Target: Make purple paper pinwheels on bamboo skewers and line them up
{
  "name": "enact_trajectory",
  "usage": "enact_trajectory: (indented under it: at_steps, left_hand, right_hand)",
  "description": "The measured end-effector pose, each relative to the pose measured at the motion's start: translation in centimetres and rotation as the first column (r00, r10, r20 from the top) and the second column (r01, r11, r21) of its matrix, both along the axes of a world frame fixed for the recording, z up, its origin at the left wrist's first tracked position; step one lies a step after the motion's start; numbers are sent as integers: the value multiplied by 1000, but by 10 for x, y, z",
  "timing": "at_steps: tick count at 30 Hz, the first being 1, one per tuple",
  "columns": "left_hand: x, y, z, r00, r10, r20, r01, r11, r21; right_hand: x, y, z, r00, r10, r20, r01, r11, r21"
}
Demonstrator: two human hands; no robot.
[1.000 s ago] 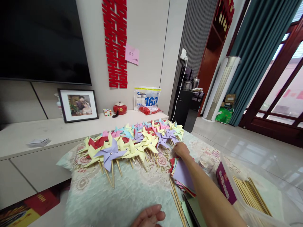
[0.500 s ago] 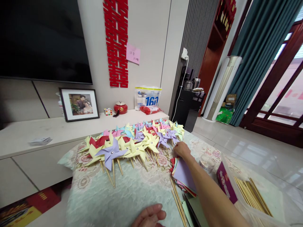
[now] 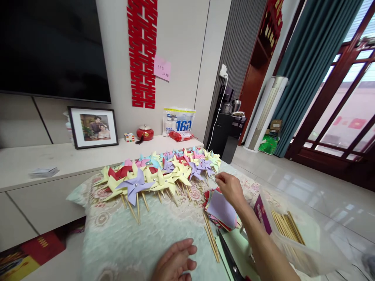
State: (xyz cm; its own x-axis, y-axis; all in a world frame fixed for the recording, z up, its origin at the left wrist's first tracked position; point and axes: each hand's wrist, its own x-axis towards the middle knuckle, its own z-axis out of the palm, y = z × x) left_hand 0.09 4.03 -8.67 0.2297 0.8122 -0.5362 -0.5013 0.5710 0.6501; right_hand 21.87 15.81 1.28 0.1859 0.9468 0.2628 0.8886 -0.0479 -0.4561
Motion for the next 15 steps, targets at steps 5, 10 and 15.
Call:
enact_trajectory:
  at_steps: [5,10,15]
  left_hand:
    - [-2,-10,14,999,30,42,-33,996,87]
    - [-4,-19,20,1000,19,6,-20,991,132]
    - [-5,-22,22,1000,-9,-25,13,986,165]
  right_hand:
    - [-3,-80,-15,997,73,34,-74,997,26]
    - [6,-108,-40,994,29,103,-31,999,16]
    - [9,-108,-61,979,57,198,-60,998,8]
